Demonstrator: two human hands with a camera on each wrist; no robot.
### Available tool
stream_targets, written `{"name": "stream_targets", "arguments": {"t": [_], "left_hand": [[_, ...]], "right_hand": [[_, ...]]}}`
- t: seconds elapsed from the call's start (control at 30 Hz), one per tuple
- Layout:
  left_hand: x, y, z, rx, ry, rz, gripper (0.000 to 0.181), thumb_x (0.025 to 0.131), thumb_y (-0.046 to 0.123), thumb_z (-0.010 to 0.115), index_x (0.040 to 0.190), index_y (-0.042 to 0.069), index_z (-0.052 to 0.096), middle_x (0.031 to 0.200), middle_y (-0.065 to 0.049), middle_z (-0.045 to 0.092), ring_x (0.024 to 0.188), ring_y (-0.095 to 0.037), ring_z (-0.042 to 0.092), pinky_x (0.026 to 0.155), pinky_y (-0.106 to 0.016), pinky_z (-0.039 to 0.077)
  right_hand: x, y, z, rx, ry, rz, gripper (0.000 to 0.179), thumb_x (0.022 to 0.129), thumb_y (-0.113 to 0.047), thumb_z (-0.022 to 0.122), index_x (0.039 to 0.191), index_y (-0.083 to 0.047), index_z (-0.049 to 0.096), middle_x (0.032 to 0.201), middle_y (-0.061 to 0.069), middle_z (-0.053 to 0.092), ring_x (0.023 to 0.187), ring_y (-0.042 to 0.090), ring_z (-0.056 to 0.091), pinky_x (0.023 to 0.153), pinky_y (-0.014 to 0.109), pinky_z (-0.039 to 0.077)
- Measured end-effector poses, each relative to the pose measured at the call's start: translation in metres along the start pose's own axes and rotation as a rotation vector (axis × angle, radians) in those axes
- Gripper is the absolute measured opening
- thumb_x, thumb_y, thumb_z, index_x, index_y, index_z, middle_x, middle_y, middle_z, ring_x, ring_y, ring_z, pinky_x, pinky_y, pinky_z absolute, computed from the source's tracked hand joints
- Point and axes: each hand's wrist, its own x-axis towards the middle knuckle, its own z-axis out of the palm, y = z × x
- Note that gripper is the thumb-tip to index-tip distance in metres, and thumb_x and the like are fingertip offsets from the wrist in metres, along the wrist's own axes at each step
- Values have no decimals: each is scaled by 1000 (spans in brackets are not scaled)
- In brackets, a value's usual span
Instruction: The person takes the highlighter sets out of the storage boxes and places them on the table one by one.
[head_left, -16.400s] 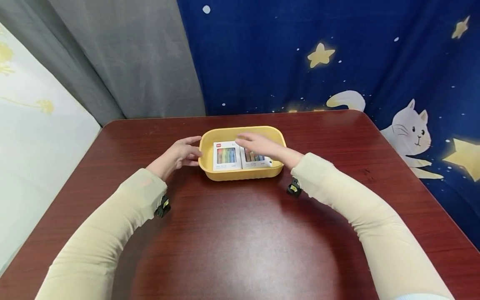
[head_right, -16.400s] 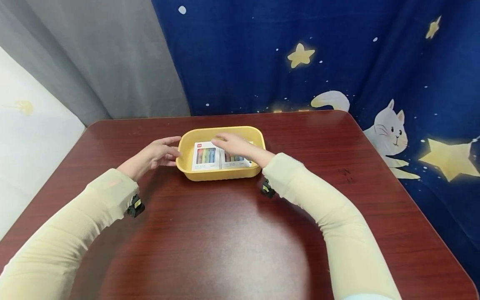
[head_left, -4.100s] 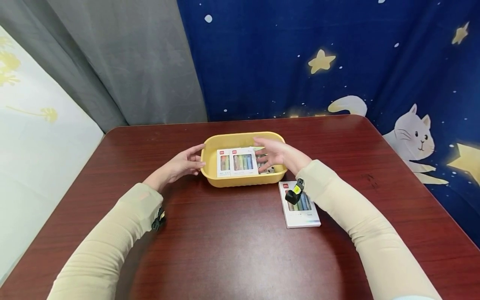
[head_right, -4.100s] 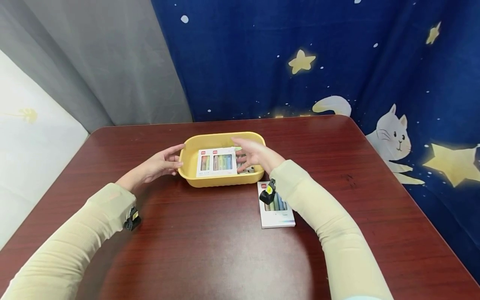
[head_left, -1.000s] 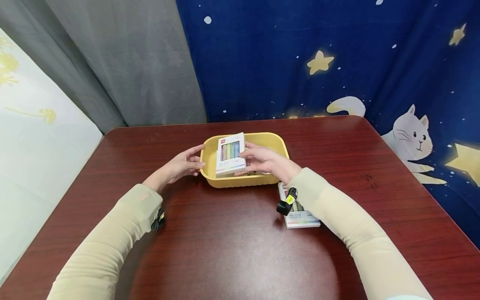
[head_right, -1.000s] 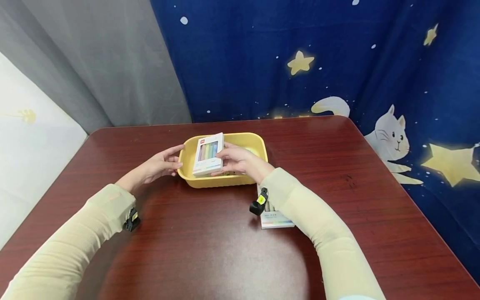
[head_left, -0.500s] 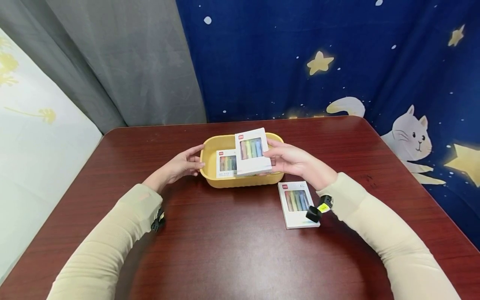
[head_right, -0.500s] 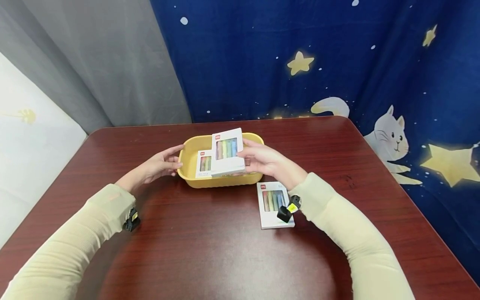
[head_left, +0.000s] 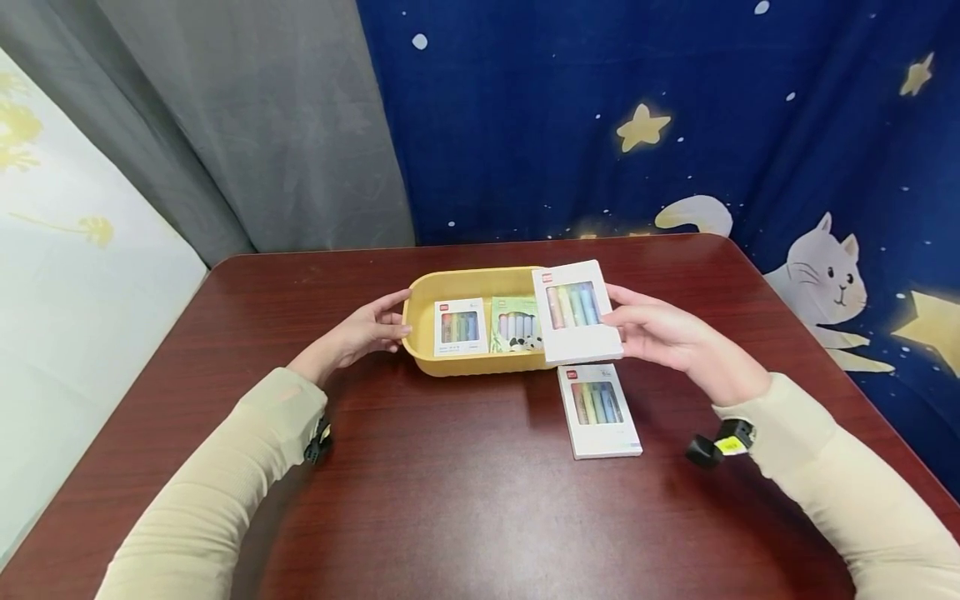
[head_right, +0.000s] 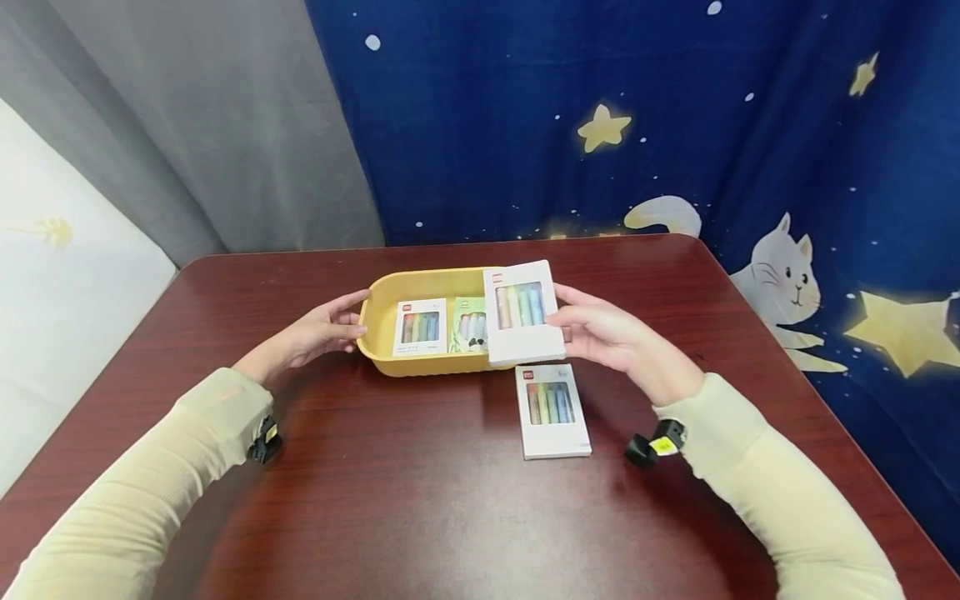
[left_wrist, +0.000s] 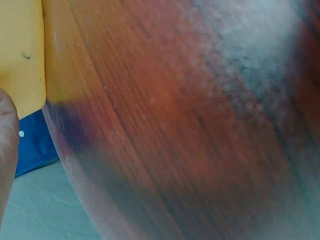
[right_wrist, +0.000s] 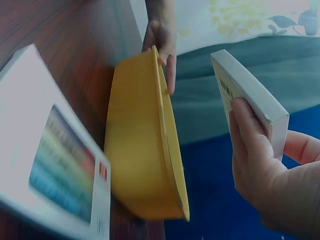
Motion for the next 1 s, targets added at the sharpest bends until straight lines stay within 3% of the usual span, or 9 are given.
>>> {"name": "stream_targets", "arguments": {"t": [0.27,0.5,0.73,1.0], "left_hand": [[-1,1,1,4,-1,-4,72,89,2,56,147,14,15,101,-12,53,69,-11,57,62,-22,49],[-2,2,2,5,1,-5,72,89,4,56,147,14,15,100,-12,53,69,-11,57,63,-22,49],[-2,1,0,-4,5,-12,72,89,4,56,147,15,16,99,-11,53,69,-11,56,63,-22,49],[-1,1,0,16,1,-9,72,89,6,58,147,15,16,102,-13,51,70,-12,56,64,-22,49]], "right_hand": [[-34,-2,-32,-35,16,-6,69,94,5,36,145,-11,-7,111,6,60,97,19,61,81,35,52],[-55,11,-66,-93,48,87,72,93,5,39,144,-7,-11,111,5,60,98,21,61,83,38,51],[-69,31,-97,-76,-19,139,61,94,4,37,141,-6,-1,112,8,61,100,22,61,85,40,50],[-75,48,-111,-70,-97,149,59,94,6,35,140,-4,0,116,9,59,104,25,59,86,43,48]]}}
